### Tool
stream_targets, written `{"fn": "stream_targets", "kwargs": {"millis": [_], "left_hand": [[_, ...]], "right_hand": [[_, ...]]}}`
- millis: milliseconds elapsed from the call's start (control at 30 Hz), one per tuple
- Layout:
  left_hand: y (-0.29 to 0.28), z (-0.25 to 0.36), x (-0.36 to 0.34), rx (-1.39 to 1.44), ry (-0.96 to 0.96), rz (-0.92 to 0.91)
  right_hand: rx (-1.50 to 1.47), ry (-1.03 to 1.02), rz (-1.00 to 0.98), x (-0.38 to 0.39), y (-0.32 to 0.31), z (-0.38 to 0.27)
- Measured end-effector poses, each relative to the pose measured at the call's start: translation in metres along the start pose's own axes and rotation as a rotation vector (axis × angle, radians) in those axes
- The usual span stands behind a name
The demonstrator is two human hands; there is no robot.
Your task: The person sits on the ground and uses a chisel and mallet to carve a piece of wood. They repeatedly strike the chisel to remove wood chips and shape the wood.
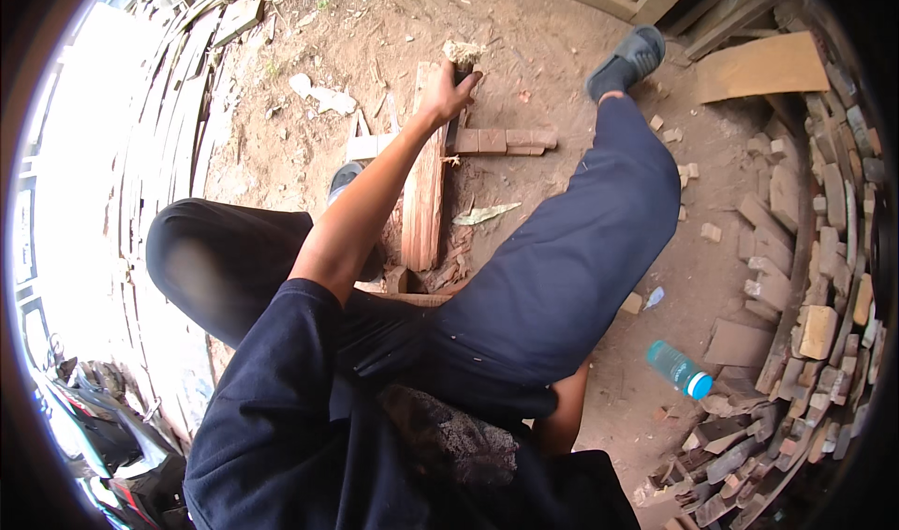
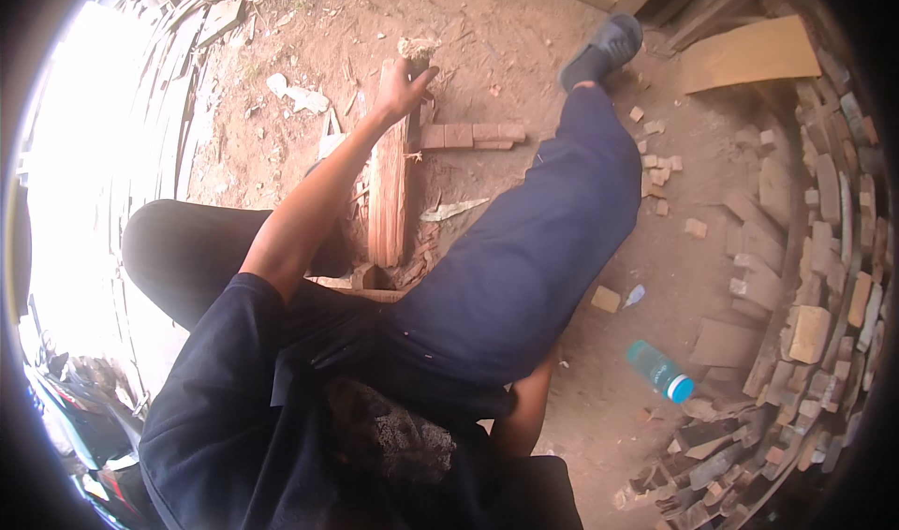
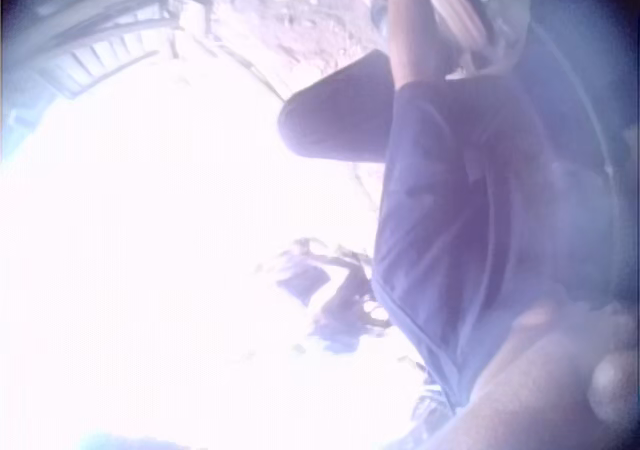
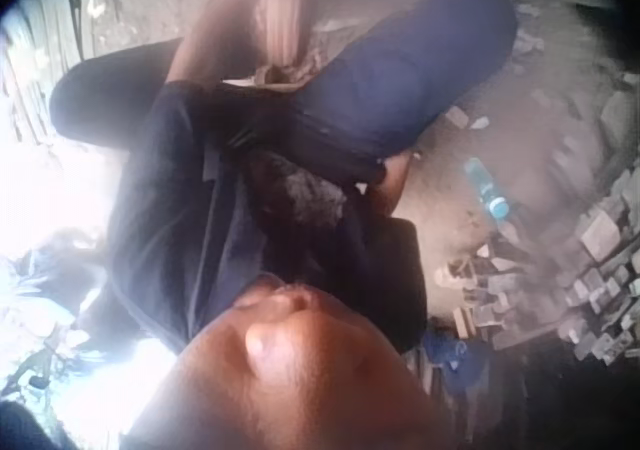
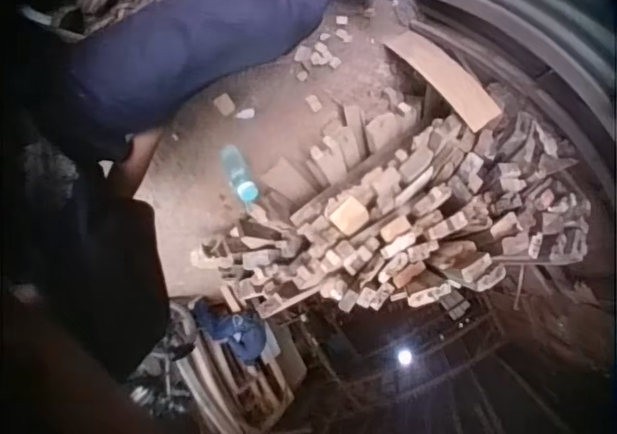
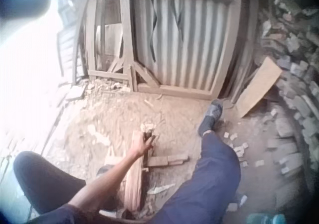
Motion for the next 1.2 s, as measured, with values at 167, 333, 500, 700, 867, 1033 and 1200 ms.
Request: {"fn": "stream_targets", "kwargs": {"millis": [167, 333, 500, 700, 867, 1033, 1200], "left_hand": [[0.006, -0.017, 0.011, 0.031, -0.191, -0.043], [0.016, -0.017, 0.011, -0.072, -0.151, -0.194], [0.014, -0.049, 0.003, -0.096, -0.149, -0.159], [0.026, -0.012, 0.014, -0.092, -0.149, -0.207], [0.018, -0.005, 0.017, -0.288, -0.146, -0.208], [0.020, -0.029, 0.006, -0.182, -0.201, -0.232], [0.016, -0.028, 0.001, -0.287, -0.205, -0.311]], "right_hand": [[0.003, -0.020, 0.090, 0.007, -0.024, 0.024], [-0.015, -0.042, 0.157, 0.022, -0.032, 0.043], [-0.010, -0.091, 0.206, 0.032, -0.022, 0.038], [0.031, -0.298, 0.324, 0.060, 0.001, -0.006], [0.263, -0.460, 0.511, 0.114, 0.004, -0.088], [0.677, -0.450, 0.748, 0.189, 0.063, -0.219], [0.796, -0.687, 0.691, 0.193, 0.156, -0.324]]}}
Point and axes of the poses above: each hand's wrist, its own x-axis away from the middle knuckle, its own y-axis out of the palm, z = x × y, the point moved 10 cm from there along -x, towards the middle knuckle, and after that the axes turned 7 degrees about x, right-handed, at the moved point
